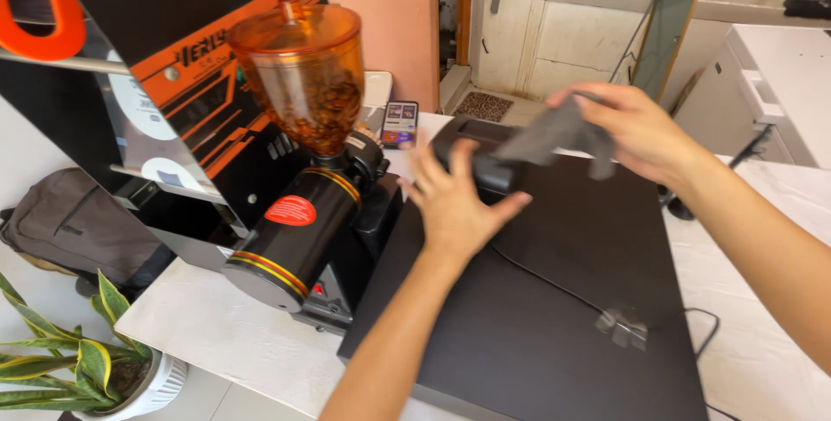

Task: Cleaning and wiping various equipment on a coffee shop counter, including a tablet, printer, and coffee grinder.

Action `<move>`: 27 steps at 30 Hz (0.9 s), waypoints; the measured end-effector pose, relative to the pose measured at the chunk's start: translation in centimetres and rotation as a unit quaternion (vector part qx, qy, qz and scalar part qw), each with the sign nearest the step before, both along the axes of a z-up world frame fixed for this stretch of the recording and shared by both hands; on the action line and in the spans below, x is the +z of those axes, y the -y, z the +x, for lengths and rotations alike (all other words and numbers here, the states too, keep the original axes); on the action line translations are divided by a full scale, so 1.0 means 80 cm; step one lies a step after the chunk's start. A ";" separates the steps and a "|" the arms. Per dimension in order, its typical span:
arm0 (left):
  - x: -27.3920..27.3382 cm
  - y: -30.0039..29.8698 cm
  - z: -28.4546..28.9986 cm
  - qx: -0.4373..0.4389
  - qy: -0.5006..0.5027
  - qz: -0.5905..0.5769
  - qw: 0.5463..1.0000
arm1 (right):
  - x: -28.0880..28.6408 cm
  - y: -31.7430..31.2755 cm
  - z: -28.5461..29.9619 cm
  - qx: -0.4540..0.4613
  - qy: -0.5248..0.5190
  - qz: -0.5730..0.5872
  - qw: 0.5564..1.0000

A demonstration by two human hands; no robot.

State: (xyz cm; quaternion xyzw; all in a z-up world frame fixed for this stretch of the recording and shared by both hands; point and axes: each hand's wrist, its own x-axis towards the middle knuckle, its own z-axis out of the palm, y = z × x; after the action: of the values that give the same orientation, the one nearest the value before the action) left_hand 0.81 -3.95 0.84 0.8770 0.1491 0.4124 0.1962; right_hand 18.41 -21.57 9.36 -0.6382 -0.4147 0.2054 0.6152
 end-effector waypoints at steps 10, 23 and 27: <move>0.022 0.041 0.030 -0.032 0.016 0.018 0.999 | -0.065 0.256 0.030 -0.221 -0.096 -0.012 0.970; 0.008 0.222 0.005 -0.149 0.017 0.097 0.984 | -0.147 0.385 0.140 -0.207 -0.019 0.022 0.978; -0.014 0.234 0.013 -0.118 0.042 -0.037 0.991 | -0.146 0.373 0.129 -0.240 -0.043 -0.027 0.970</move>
State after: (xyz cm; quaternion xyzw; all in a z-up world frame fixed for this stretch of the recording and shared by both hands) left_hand 1.88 -22.64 -0.26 0.8624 0.0509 0.4174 0.2817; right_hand 28.74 -51.40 -2.32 -0.7259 -0.2169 0.0907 0.6464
